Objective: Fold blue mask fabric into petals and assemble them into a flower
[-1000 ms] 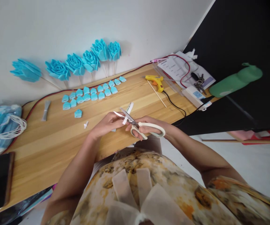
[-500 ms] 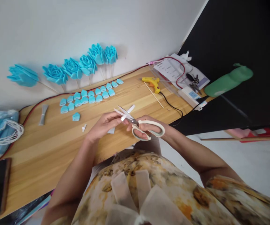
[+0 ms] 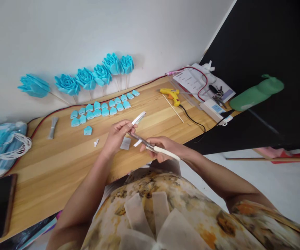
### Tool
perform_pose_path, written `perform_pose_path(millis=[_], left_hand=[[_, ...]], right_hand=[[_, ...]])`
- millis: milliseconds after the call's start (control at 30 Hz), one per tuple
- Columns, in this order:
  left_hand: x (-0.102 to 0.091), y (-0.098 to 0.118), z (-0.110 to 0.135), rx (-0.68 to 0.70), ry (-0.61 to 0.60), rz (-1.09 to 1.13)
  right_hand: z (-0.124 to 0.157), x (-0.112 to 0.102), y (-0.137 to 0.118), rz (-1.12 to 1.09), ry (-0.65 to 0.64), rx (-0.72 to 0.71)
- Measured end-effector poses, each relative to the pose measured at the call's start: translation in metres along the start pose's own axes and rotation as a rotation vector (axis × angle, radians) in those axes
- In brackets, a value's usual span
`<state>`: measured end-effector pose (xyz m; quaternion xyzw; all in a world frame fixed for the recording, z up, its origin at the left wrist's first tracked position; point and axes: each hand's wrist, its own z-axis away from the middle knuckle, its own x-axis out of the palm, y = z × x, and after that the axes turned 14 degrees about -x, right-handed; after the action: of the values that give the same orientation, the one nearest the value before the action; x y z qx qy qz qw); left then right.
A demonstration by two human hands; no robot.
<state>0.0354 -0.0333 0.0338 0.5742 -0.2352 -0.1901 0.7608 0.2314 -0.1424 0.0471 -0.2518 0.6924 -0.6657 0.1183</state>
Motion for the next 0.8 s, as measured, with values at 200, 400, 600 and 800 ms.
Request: perform_pose_path(millis=[200,400,600,800], left_hand=[[0.001,-0.001,0.000,-0.022,-0.051,0.095],[0.003,-0.002,0.001,0.040,-0.134,0.066],[-0.002,-0.007,0.000,0.047,-0.150,-0.050],[-0.004,-0.009,0.001,0.036,-0.210,-0.143]], right_hand=[[0.010,-0.019,0.021,0.038,-0.012,-0.062],[0.010,-0.021,0.022,-0.056,-0.016,-0.123],[0.006,-0.020,0.019,-0.137,-0.024,-0.124],[0.004,-0.020,0.020,-0.178,-0.036,-0.138]])
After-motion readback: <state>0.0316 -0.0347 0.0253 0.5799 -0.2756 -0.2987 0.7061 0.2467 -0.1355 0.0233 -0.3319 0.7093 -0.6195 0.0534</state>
